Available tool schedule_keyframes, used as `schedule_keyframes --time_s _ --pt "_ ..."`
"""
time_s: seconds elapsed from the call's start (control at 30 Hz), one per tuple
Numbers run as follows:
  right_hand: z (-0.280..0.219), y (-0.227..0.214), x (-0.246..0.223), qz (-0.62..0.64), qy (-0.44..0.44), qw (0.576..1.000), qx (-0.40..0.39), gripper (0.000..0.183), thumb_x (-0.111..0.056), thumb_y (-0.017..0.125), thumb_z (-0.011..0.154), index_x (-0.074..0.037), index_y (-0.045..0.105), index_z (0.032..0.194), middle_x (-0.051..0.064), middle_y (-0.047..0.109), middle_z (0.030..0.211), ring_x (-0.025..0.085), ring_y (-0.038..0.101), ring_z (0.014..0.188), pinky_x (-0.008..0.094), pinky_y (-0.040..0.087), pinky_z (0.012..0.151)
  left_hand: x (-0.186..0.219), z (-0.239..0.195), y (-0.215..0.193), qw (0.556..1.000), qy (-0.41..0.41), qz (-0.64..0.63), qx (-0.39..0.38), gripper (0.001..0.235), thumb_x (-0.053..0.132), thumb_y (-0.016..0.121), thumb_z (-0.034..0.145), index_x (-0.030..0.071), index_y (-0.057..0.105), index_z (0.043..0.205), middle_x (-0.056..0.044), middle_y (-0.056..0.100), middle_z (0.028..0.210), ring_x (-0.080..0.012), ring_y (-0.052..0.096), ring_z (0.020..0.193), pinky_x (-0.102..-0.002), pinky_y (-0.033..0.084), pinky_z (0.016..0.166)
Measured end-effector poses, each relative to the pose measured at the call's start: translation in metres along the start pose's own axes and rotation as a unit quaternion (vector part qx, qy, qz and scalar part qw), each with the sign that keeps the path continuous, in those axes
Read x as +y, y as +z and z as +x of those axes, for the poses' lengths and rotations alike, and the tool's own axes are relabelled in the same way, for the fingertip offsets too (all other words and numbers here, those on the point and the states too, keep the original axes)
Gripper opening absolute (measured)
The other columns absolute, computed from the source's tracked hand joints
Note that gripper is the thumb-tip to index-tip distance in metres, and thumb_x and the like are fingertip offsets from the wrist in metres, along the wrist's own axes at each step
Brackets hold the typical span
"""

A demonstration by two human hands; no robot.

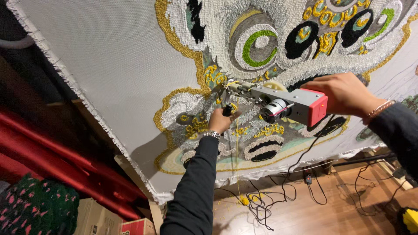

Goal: The person uses a tufting gun to apply yellow yarn to a large canvas, forming a decorative design. They then retrieve scissors and trim the tufted yarn to even the surface.

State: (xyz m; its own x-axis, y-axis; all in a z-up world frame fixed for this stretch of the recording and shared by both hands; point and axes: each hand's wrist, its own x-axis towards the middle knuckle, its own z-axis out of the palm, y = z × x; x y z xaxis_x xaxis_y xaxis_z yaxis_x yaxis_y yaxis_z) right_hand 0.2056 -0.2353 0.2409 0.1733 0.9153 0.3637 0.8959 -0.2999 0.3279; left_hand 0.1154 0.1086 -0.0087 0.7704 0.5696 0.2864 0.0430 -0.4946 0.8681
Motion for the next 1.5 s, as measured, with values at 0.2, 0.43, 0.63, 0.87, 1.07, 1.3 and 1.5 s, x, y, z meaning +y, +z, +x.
schedule_keyframes --time_s 0.2,0.43,0.63,0.87,1.07,1.3,1.5 --pt "0.017 -0.01 0.0 -0.065 -0.071 0.995 0.006 0.049 -0.038 0.072 0.075 -0.021 0.068 0.121 0.006 0.073 0.095 0.029 0.072 0.089 0.041 0.058 0.074 0.016 -0.009 -0.008 0.995 -0.066 0.051 0.056 0.036 0.043 0.073 0.09 0.008 0.078 0.086 -0.015 0.075 0.075 -0.0292 0.072 0.07 -0.041 0.054 0.064" --pt "0.023 -0.012 -0.001 -0.112 -0.12 0.986 -0.04 0.055 -0.035 0.068 0.075 -0.017 0.066 0.127 0.005 0.073 0.093 0.029 0.072 0.085 0.04 0.058 0.073 0.021 -0.004 -0.007 0.989 -0.031 0.088 0.111 0.035 0.046 0.071 0.088 0.012 0.08 0.091 -0.017 0.074 0.08 -0.0369 0.071 0.075 -0.047 0.055 0.066" --pt "0.029 -0.006 -0.002 -0.139 -0.148 0.979 -0.035 0.051 -0.023 0.063 0.08 -0.014 0.065 0.13 0.006 0.074 0.096 0.026 0.073 0.083 0.038 0.059 0.07 0.009 0.005 0.0 0.991 -0.02 0.076 0.109 0.038 0.045 0.067 0.09 0.009 0.078 0.093 -0.018 0.075 0.081 -0.0359 0.074 0.076 -0.047 0.057 0.071" --pt "0.029 -0.009 -0.006 -0.158 -0.16 0.974 -0.038 0.052 -0.018 0.062 0.075 -0.014 0.066 0.127 0.005 0.072 0.089 0.027 0.072 0.08 0.04 0.058 0.071 0.003 0.012 0.006 0.987 -0.033 0.102 0.122 0.037 0.04 0.072 0.09 0.004 0.076 0.096 -0.021 0.073 0.087 -0.0388 0.072 0.081 -0.048 0.057 0.073" --pt "0.033 -0.013 -0.01 -0.174 -0.144 0.972 -0.059 0.047 -0.024 0.063 0.08 -0.016 0.065 0.126 0.005 0.071 0.093 0.027 0.071 0.08 0.039 0.059 0.072 -0.011 0.019 0.013 0.992 -0.034 0.059 0.106 0.03 0.033 0.068 0.09 0.005 0.076 0.097 -0.018 0.077 0.092 -0.0362 0.075 0.084 -0.046 0.059 0.075" --pt "0.04 -0.011 -0.011 -0.192 -0.158 0.966 -0.063 0.052 -0.016 0.061 0.079 -0.017 0.062 0.13 0.003 0.072 0.099 0.025 0.072 0.083 0.038 0.059 0.075 -0.012 0.016 0.008 0.988 0.033 0.043 0.141 0.026 0.03 0.069 0.088 0.006 0.078 0.094 -0.019 0.076 0.089 -0.0366 0.074 0.081 -0.046 0.058 0.071" --pt "0.035 -0.007 -0.01 -0.158 -0.146 0.976 -0.039 0.061 -0.016 0.063 0.07 -0.016 0.064 0.131 0.006 0.073 0.1 0.027 0.073 0.085 0.039 0.059 0.072 0.011 0.007 -0.008 0.994 -0.057 0.039 0.081 0.026 0.03 0.067 0.089 0.006 0.075 0.085 -0.016 0.075 0.076 -0.0314 0.076 0.071 -0.044 0.058 0.064"
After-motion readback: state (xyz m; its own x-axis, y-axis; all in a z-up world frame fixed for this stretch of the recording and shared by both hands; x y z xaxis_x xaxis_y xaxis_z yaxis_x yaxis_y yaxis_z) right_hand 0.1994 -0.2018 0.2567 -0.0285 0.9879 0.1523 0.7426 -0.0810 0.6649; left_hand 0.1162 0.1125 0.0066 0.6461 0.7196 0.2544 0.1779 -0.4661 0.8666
